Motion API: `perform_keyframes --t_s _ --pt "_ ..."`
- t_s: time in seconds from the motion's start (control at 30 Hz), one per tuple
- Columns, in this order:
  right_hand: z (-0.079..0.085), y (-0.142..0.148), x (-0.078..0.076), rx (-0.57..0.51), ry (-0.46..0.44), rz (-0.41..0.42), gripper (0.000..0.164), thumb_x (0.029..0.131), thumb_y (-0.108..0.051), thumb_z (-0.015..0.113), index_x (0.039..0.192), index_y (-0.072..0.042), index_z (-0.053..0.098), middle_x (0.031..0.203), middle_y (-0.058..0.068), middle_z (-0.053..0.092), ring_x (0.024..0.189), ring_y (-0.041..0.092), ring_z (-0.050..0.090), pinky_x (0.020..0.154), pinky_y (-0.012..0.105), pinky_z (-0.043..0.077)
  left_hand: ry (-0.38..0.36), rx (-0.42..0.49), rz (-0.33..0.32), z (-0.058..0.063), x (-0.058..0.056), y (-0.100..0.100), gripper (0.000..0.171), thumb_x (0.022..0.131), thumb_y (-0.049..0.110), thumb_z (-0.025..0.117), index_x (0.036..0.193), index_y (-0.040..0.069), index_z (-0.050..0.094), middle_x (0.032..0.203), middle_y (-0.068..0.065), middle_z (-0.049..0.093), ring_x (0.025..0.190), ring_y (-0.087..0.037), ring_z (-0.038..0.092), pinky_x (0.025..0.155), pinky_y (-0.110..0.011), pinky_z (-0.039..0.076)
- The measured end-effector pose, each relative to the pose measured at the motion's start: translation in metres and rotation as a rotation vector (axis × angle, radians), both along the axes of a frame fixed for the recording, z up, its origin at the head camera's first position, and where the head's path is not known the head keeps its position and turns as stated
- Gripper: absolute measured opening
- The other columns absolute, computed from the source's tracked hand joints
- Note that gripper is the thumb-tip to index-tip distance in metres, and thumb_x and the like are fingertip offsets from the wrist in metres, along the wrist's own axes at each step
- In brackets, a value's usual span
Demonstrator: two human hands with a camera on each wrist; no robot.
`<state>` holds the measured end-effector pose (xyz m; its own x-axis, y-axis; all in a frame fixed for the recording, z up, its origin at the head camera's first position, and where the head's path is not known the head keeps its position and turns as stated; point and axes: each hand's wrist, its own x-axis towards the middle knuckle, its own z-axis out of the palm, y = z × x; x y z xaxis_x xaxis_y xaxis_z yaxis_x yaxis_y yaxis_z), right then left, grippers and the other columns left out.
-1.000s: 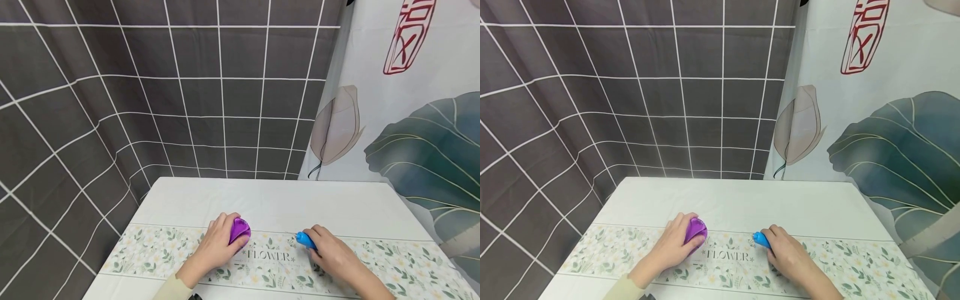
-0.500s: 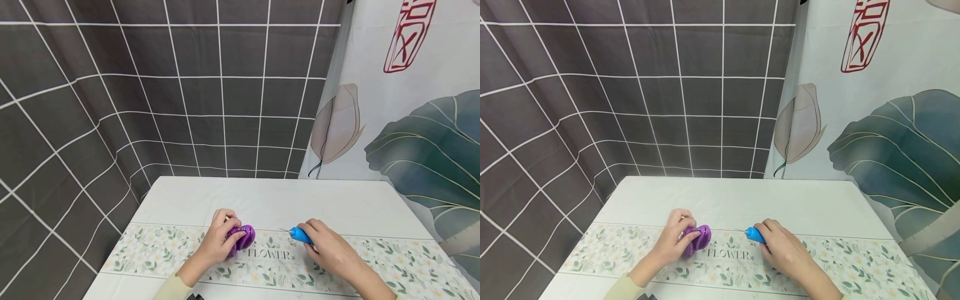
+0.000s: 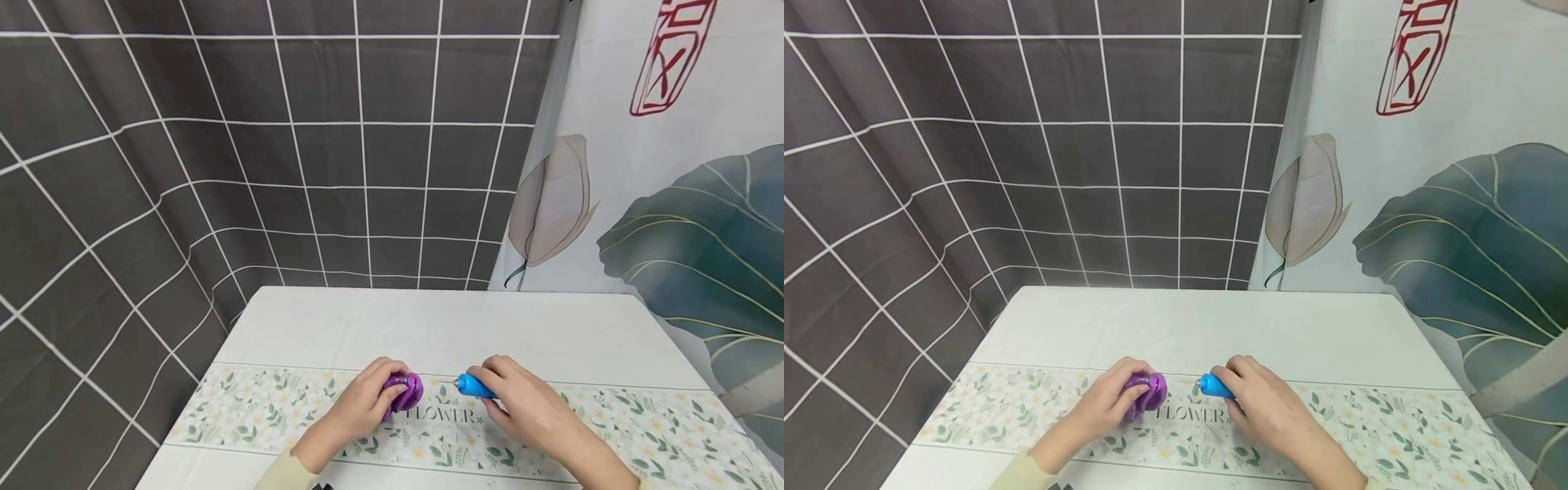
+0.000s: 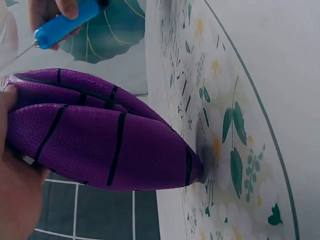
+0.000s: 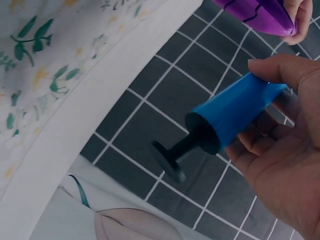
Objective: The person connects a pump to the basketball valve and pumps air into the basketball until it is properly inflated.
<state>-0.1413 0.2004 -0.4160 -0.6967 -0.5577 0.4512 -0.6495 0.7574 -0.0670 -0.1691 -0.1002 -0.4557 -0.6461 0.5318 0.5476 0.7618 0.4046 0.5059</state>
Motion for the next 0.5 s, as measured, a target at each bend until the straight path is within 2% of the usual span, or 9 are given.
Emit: perform_keyframes --t_s 0.07,0.17,0.23,0.3,0.4,0.43,0.5 --pt "0.001 -0.001 -0.001 -0.002 0.023 0.019 0.049 0.078 -0.012 0.086 0.123 -0.020 0.068 0.106 -0.008 0.060 0.092 0.006 0.056 0.075 0.028 0.056 -0.068 0.005 -0.013 0.001 0.001 0.000 0.023 0.103 0.015 0.056 0.126 0.012 0.057 0.115 0.002 0.058 0.103 -0.011 0.058 0.089 -0.031 0.056" --pt "0.005 -0.003 -0.002 -0.005 0.050 0.036 0.052 0.080 -0.012 0.083 0.129 -0.019 0.068 0.109 -0.007 0.063 0.097 0.009 0.058 0.080 0.031 0.057 -0.154 0.026 -0.027 0.001 0.001 0.000 0.033 0.098 0.024 0.066 0.129 0.016 0.057 0.114 0.005 0.052 0.103 -0.010 0.054 0.087 -0.030 0.055" --pt "0.007 -0.004 -0.002 -0.002 0.064 0.040 0.041 0.093 -0.020 0.073 0.133 -0.018 0.066 0.112 -0.007 0.065 0.100 0.011 0.059 0.082 0.034 0.058 -0.163 0.045 -0.040 0.000 0.001 0.000 0.035 0.093 0.026 0.073 0.125 0.018 0.061 0.110 0.006 0.051 0.101 -0.009 0.053 0.084 -0.028 0.056" --pt "0.009 -0.005 -0.002 -0.001 0.081 0.045 0.034 0.105 -0.032 0.055 0.134 -0.018 0.066 0.113 -0.007 0.067 0.102 0.012 0.059 0.081 0.035 0.058 -0.134 0.061 -0.056 -0.002 0.001 0.000 0.034 0.089 0.027 0.078 0.119 0.018 0.065 0.106 0.006 0.050 0.099 -0.008 0.052 0.081 -0.025 0.056" --pt "0.010 -0.007 -0.001 -0.001 0.106 0.051 0.056 0.109 -0.044 0.024 0.134 -0.019 0.066 0.112 -0.008 0.068 0.101 0.013 0.059 0.080 0.035 0.058 -0.013 0.090 -0.095 -0.005 -0.002 0.001 0.019 0.091 0.019 0.076 0.108 0.016 0.070 0.103 0.004 0.055 0.098 -0.011 0.054 0.080 -0.024 0.055" --pt "0.011 -0.008 -0.001 -0.005 0.118 0.057 0.061 0.108 -0.044 0.018 0.133 -0.018 0.067 0.112 -0.007 0.068 0.100 0.013 0.059 0.080 0.036 0.058 0.030 0.099 -0.110 -0.006 -0.003 0.001 0.017 0.091 0.016 0.075 0.108 0.014 0.070 0.105 0.003 0.058 0.100 -0.012 0.055 0.083 -0.025 0.055" --pt "0.012 -0.008 -0.001 -0.015 0.143 0.067 0.061 0.108 -0.043 0.017 0.132 -0.017 0.067 0.111 -0.006 0.069 0.099 0.014 0.059 0.079 0.037 0.058 0.104 0.108 -0.136 -0.007 -0.006 0.001 0.018 0.091 0.013 0.073 0.109 0.012 0.071 0.111 0.001 0.065 0.106 -0.015 0.059 0.090 -0.029 0.055"
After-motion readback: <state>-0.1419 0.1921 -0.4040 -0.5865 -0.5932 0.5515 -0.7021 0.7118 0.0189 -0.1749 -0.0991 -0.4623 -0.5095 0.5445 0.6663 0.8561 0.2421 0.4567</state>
